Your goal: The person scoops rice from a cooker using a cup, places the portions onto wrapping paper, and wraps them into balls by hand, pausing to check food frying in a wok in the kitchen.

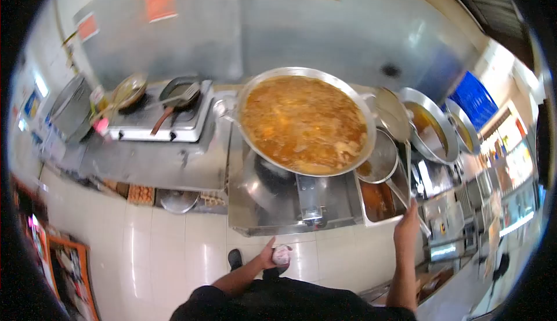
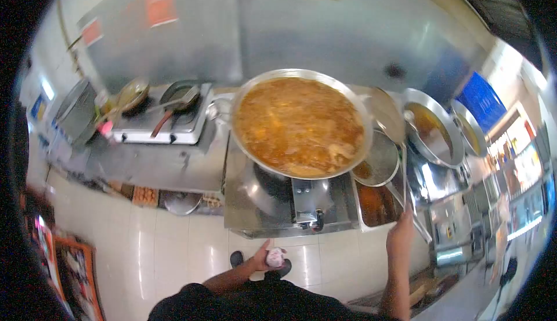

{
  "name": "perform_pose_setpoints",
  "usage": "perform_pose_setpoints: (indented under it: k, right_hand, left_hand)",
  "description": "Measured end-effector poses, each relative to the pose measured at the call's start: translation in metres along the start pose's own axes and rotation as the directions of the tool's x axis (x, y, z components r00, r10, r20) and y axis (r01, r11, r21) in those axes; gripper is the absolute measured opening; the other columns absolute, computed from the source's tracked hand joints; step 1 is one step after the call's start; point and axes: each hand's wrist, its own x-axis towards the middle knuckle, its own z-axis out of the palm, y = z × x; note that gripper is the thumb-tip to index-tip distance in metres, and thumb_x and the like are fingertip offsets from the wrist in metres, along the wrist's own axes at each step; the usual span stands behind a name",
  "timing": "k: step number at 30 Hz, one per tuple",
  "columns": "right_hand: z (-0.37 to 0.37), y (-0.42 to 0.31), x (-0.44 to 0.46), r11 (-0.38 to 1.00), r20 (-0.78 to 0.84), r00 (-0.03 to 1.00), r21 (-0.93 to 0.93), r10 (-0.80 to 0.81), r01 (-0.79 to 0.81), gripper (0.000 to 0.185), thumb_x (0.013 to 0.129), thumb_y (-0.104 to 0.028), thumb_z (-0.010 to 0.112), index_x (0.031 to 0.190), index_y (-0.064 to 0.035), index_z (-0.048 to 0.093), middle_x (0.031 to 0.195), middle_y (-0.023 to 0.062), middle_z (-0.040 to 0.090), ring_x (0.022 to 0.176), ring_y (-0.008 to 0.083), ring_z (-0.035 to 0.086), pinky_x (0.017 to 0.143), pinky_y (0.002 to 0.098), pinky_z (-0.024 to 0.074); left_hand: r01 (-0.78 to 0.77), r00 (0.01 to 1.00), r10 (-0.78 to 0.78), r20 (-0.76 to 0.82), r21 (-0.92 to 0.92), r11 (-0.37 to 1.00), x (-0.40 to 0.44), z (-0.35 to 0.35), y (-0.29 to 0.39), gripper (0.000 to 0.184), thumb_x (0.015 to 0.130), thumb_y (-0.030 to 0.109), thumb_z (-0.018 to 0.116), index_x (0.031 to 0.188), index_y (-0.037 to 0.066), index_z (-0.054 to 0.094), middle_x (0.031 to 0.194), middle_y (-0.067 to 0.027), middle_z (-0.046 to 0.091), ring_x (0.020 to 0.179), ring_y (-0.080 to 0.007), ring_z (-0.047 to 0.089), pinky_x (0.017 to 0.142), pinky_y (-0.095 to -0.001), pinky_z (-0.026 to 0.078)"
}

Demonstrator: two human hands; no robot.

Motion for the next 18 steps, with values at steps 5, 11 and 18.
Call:
perform_pose_setpoints:
  k: [5,11,18]
  right_hand:
    - [0.058,0.053,-0.063,0.996,0.023,0.997,0.062,0.068,-0.069,0.050,0.102,0.000,0.039,0.152,0.0063,0.041,0.146,0.0302,0.054,0.137,0.0435,0.051,0.118,0.0451,0.0394]
    - [0.098,-0.029,-0.066,0.964,0.146,0.961,0.162,-0.236,0.212,0.045,0.104,-0.019,0.051,0.145,-0.0002,0.051,0.137,0.0216,0.053,0.123,0.0323,0.051,0.103,0.0432,0.0402]
    - [0.131,-0.265,-0.191,0.877,0.665,0.737,0.419,-0.119,-0.236,0.034,0.107,-0.026,0.048,0.135,-0.0086,0.059,0.105,0.0109,0.057,0.086,0.0216,0.051,0.070,0.0347,0.0404]
  left_hand:
    - [-0.161,0.942,0.141,-0.305,-0.043,0.986,-0.089,-0.012,-0.002,0.097,0.091,0.088,0.035,0.134,0.004,0.060,0.096,-0.0124,0.071,0.090,-0.0339,0.069,0.096,-0.0537,0.056]
    - [-0.360,0.912,0.343,-0.224,-0.039,0.932,-0.172,-0.056,-0.002,0.073,0.084,0.091,0.048,0.099,0.024,0.073,0.095,0.0012,0.072,0.087,-0.0196,0.068,0.083,-0.0462,0.054]
    - [-0.593,0.718,0.565,-0.405,0.069,0.802,-0.391,-0.119,-0.032,0.065,0.094,0.082,0.041,0.094,0.023,0.071,0.091,0.0036,0.072,0.084,-0.0178,0.064,0.079,-0.0405,0.047]
